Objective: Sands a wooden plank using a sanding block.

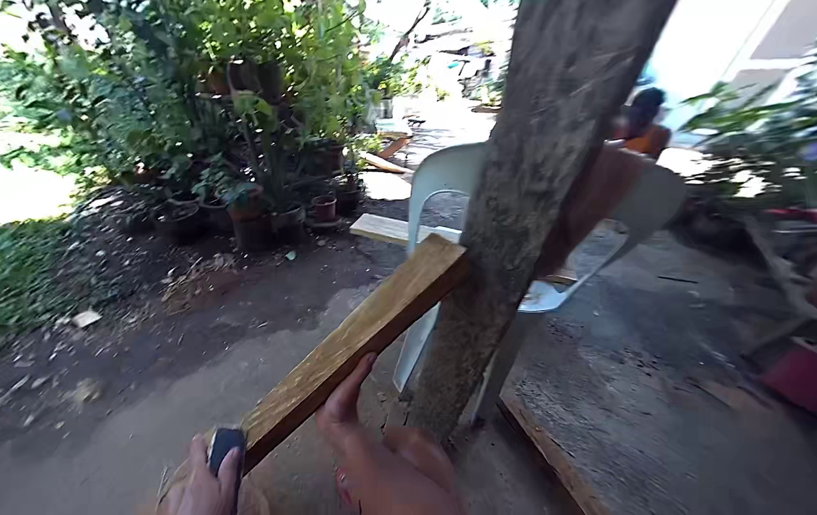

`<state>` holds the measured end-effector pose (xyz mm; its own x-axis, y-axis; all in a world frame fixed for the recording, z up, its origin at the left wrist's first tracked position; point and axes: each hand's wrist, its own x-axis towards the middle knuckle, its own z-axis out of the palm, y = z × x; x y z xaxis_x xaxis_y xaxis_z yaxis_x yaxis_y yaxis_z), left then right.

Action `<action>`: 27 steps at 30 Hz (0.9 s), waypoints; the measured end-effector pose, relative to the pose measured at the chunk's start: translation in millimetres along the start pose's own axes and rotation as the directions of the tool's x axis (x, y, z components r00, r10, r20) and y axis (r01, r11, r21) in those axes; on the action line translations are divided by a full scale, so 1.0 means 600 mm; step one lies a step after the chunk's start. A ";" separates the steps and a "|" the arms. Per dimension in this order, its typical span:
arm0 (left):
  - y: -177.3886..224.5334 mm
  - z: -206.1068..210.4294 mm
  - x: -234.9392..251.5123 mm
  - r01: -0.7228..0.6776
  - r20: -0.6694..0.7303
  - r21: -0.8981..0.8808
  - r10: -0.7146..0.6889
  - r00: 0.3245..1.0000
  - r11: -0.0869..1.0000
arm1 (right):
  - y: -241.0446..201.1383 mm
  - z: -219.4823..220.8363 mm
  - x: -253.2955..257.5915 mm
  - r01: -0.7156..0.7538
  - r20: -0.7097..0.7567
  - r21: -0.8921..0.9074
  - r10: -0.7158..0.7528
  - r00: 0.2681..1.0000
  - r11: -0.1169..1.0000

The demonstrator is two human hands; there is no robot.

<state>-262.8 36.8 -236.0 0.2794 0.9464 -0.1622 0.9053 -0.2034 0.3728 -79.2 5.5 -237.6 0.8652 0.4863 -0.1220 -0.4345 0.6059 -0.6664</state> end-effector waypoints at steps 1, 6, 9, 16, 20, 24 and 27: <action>-0.005 0.006 0.014 0.011 -0.009 -0.035 -0.011 1.000 0.999 | -0.005 0.003 -0.002 -0.002 0.002 -0.020 0.002 1.000 1.000; 0.009 -0.025 0.031 0.190 0.150 -0.025 -0.184 0.971 0.982 | -0.021 0.018 -0.019 0.047 -0.022 -0.015 -0.047 0.999 0.999; 0.025 -0.031 -0.006 0.163 0.157 0.004 -0.162 0.974 0.987 | -0.021 0.021 -0.014 0.048 -0.027 0.020 -0.047 0.999 0.999; 0.027 -0.036 0.031 0.168 0.175 0.004 -0.166 0.970 0.986 | -0.012 0.024 0.002 0.147 -0.013 0.064 -0.146 0.989 0.987; 0.040 -0.048 0.003 0.145 0.202 0.042 -0.151 0.968 0.989 | -0.014 0.020 0.000 0.153 0.003 0.058 -0.154 0.988 0.986; 0.058 -0.050 -0.036 0.130 0.208 0.075 -0.143 0.968 0.989 | -0.015 0.020 0.000 0.149 -0.014 0.077 -0.148 0.989 0.986; 0.043 -0.036 0.004 0.157 0.191 0.035 -0.161 0.968 0.987 | -0.016 0.024 0.000 0.138 -0.015 0.086 -0.137 0.990 0.987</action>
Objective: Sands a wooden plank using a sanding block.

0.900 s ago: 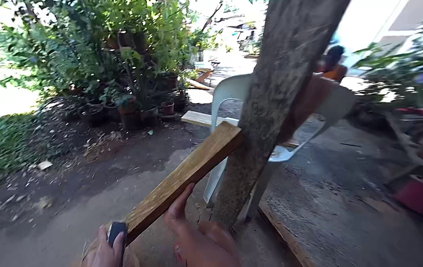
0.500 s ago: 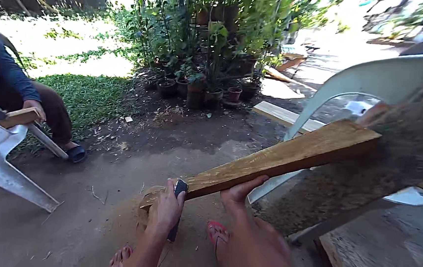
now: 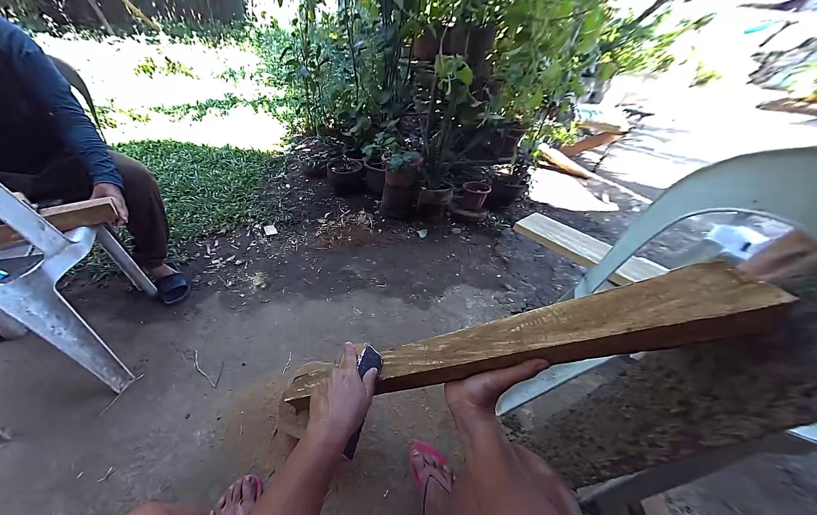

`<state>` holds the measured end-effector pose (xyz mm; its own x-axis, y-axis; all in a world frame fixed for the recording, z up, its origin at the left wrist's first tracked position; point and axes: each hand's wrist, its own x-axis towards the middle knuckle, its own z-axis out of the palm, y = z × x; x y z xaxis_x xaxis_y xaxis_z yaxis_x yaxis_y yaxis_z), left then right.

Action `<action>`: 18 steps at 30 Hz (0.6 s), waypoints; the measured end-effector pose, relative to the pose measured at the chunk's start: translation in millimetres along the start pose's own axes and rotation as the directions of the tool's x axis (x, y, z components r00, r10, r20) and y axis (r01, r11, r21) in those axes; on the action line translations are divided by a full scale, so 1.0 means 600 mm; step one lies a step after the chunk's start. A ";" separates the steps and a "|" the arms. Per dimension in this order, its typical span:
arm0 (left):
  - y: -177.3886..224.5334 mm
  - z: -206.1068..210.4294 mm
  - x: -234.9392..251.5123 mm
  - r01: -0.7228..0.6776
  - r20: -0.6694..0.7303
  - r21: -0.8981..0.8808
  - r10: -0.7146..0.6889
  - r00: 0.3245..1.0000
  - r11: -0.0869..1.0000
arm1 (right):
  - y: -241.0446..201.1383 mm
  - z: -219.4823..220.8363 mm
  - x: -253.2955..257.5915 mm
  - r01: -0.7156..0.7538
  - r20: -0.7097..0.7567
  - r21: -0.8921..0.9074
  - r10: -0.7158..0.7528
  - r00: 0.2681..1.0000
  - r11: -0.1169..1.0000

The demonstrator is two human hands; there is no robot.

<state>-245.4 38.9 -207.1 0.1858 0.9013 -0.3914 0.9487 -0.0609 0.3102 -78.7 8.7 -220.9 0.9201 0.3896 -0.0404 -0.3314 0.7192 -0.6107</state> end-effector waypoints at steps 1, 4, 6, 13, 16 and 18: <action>-0.003 0.001 0.020 0.015 -0.011 -0.017 -0.016 1.000 1.000 | 0.001 0.000 0.001 -0.006 0.001 -0.005 0.006 1.000 1.000; -0.010 0.000 0.062 0.066 -0.023 -0.033 -0.067 0.997 0.997 | 0.001 -0.005 0.002 -0.021 0.017 -0.035 0.022 1.000 0.999; -0.008 -0.002 0.054 0.063 -0.022 -0.020 -0.063 0.998 0.998 | -0.001 -0.007 0.001 -0.039 0.020 -0.045 0.040 0.999 0.998; 0.020 -0.003 -0.041 -0.015 -0.016 0.049 0.016 1.000 0.999 | 0.000 -0.004 0.001 -0.034 -0.003 -0.026 0.034 0.999 0.999; 0.007 0.003 0.011 -0.008 -0.024 -0.022 0.007 1.000 1.000 | -0.004 -0.001 0.002 -0.023 -0.003 -0.018 0.023 1.000 1.000; 0.005 0.006 0.032 0.016 -0.032 -0.031 -0.017 0.999 0.999 | -0.005 -0.004 0.003 -0.029 0.004 -0.021 0.030 1.000 0.999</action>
<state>-238.1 54.5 -216.5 0.1616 0.9155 -0.3685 0.9431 -0.0334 0.3307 -75.6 5.5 -221.0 0.9091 0.4129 -0.0555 -0.3539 0.6950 -0.6259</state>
